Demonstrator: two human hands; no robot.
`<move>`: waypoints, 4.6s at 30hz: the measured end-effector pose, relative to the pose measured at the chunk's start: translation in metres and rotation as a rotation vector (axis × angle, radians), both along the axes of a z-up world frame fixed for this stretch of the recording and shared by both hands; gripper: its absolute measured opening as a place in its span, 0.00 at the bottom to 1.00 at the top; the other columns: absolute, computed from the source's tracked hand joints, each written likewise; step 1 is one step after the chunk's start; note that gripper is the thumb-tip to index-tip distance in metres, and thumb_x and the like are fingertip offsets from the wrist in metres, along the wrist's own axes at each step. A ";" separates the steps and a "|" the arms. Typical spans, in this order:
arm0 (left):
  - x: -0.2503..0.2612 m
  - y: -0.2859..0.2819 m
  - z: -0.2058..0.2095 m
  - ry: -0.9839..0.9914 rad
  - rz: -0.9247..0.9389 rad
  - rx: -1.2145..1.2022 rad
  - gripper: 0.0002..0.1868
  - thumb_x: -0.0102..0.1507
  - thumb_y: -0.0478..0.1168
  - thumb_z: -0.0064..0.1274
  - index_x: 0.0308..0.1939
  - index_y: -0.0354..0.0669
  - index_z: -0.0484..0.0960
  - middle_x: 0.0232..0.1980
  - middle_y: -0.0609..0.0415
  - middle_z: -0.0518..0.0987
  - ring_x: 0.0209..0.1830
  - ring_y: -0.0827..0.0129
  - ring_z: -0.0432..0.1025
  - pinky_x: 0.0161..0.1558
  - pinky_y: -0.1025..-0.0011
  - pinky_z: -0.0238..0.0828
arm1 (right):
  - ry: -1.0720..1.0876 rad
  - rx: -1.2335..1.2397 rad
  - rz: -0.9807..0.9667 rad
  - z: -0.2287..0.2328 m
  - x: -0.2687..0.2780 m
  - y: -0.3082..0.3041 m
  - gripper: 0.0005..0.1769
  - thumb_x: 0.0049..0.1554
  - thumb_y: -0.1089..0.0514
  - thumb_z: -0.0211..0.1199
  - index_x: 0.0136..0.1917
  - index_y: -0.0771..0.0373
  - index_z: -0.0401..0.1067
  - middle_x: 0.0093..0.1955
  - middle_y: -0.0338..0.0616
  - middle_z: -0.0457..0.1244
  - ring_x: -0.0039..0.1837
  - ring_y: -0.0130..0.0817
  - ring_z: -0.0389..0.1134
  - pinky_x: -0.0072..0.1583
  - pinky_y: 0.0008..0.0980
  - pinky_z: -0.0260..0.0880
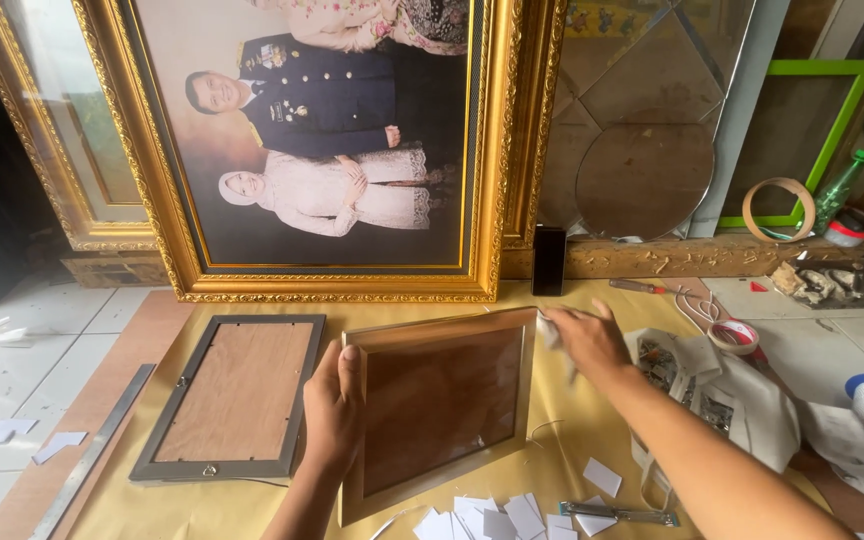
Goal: Cleaning a glass pane and applying adhesive strips to a picture frame in preparation for assembly.
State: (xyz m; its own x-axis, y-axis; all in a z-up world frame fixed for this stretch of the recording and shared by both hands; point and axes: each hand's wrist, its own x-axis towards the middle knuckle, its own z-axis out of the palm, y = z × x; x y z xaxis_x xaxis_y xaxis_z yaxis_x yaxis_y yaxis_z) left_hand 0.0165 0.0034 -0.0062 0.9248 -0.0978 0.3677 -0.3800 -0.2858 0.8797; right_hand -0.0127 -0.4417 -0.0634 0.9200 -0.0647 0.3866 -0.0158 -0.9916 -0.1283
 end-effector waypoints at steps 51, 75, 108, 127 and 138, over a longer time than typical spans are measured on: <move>-0.021 -0.014 -0.004 -0.128 0.026 0.034 0.39 0.73 0.71 0.14 0.46 0.47 0.75 0.24 0.54 0.73 0.23 0.50 0.67 0.32 0.53 0.57 | -0.852 0.085 0.249 0.074 -0.014 0.263 0.12 0.69 0.57 0.69 0.64 0.46 0.85 0.61 0.30 0.79 0.64 0.37 0.79 0.68 0.51 0.63; -0.006 -0.022 -0.038 -0.089 0.044 0.094 0.29 0.76 0.66 0.27 0.36 0.50 0.65 0.23 0.56 0.62 0.21 0.60 0.57 0.31 0.57 0.53 | -0.587 -0.060 0.115 0.027 -0.024 0.105 0.19 0.68 0.62 0.65 0.69 0.46 0.82 0.66 0.32 0.77 0.69 0.39 0.77 0.80 0.75 0.50; 0.025 -0.004 -0.072 -0.118 0.103 0.210 0.46 0.59 0.87 0.25 0.40 0.48 0.68 0.26 0.56 0.74 0.22 0.53 0.66 0.31 0.56 0.62 | -0.280 0.802 -0.357 -0.013 -0.001 0.055 0.17 0.79 0.51 0.47 0.68 0.52 0.76 0.39 0.37 0.69 0.32 0.30 0.66 0.30 0.29 0.61; -0.012 0.009 0.020 0.903 -0.037 -0.193 0.61 0.68 0.79 0.09 0.70 0.37 0.85 0.72 0.41 0.86 0.70 0.47 0.81 0.63 0.47 0.81 | -0.203 0.679 0.064 0.157 0.023 0.087 0.26 0.74 0.38 0.51 0.68 0.56 0.78 0.38 0.39 0.68 0.38 0.32 0.66 0.41 0.32 0.61; -0.004 -0.013 0.024 0.042 -0.387 -0.369 0.31 0.67 0.54 0.61 0.70 0.45 0.77 0.52 0.58 0.79 0.45 0.74 0.69 0.47 0.72 0.67 | -0.237 0.053 0.407 0.146 0.031 0.227 0.09 0.68 0.43 0.67 0.59 0.41 0.83 0.56 0.22 0.79 0.58 0.34 0.79 0.64 0.48 0.57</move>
